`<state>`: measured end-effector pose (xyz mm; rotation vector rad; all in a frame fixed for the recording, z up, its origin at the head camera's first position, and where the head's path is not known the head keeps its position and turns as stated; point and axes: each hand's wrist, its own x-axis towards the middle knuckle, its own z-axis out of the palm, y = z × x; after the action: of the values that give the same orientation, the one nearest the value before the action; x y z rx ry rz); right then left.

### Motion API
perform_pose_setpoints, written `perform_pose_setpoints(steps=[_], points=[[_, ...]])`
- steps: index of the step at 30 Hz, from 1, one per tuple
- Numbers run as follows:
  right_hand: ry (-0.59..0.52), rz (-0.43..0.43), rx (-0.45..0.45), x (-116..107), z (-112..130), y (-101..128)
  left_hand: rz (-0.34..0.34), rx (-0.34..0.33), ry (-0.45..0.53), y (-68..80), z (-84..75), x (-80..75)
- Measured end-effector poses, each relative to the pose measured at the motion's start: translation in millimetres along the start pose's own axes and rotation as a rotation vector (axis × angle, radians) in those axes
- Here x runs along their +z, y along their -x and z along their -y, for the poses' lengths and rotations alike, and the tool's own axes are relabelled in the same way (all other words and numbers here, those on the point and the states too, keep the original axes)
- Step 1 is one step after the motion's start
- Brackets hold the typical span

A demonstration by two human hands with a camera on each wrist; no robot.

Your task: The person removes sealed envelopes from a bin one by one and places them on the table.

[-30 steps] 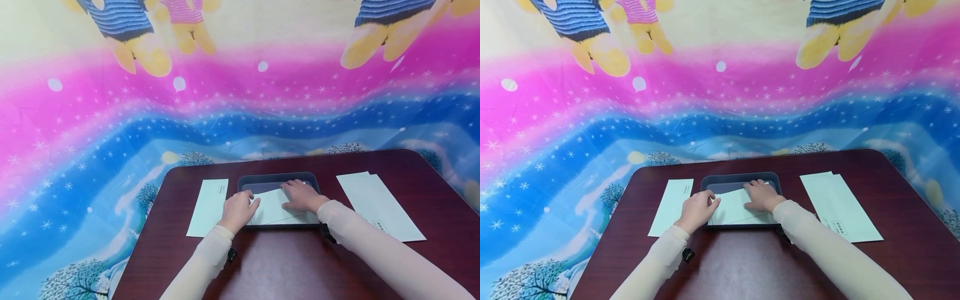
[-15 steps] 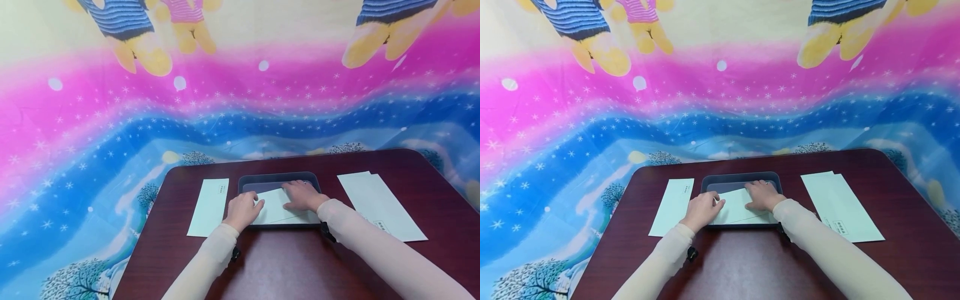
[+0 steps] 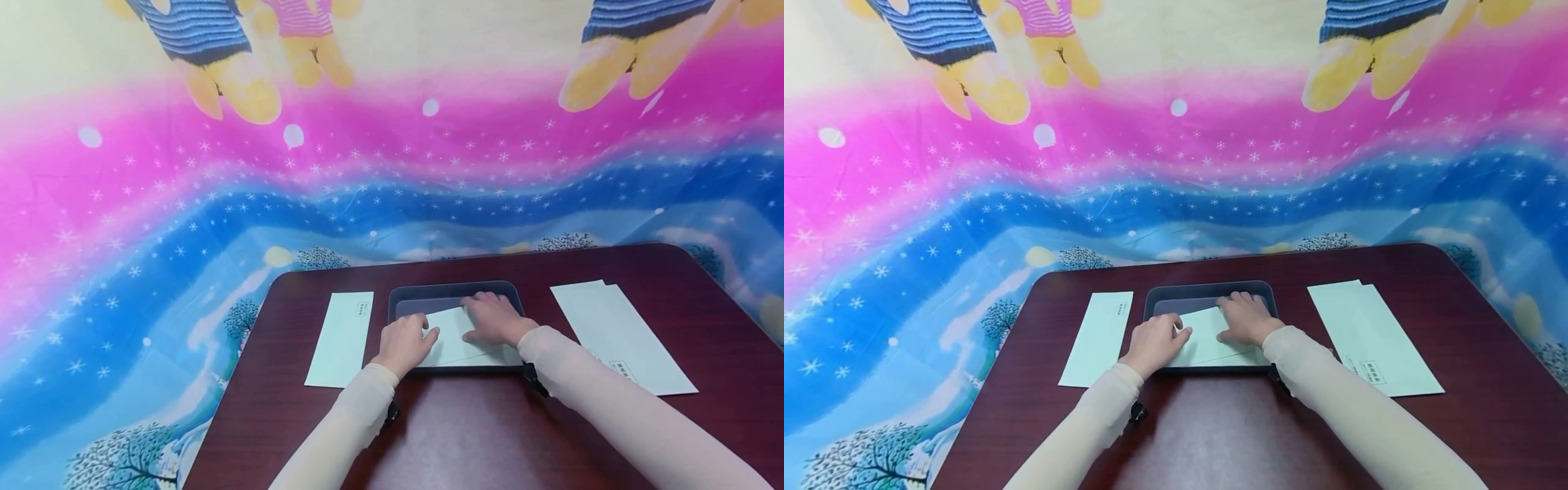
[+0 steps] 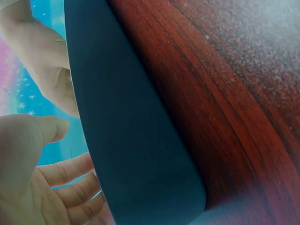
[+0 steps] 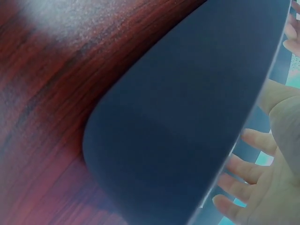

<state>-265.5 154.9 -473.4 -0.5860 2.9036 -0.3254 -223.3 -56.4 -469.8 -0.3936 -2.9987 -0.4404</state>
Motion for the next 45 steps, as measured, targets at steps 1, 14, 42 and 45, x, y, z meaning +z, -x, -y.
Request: perform_pose_setpoints(steps=[1,14,42,45], points=[[0.005,-0.008,0.001,0.4,0.2,-0.1,-0.001,0.000,-0.001,0.2,-0.3,-0.1],[0.021,-0.111,-0.003,-4.8,2.9,1.0,-0.010,-0.008,-0.008,2.0,0.0,0.1],[-0.086,-0.110,-0.089,-22.5,-4.5,6.9,-0.013,0.011,-0.001,3.5,-1.0,-5.3],[-0.092,-0.112,-0.083,-22.6,-4.9,9.1,-0.022,0.015,0.002,4.3,-1.7,-7.5]])
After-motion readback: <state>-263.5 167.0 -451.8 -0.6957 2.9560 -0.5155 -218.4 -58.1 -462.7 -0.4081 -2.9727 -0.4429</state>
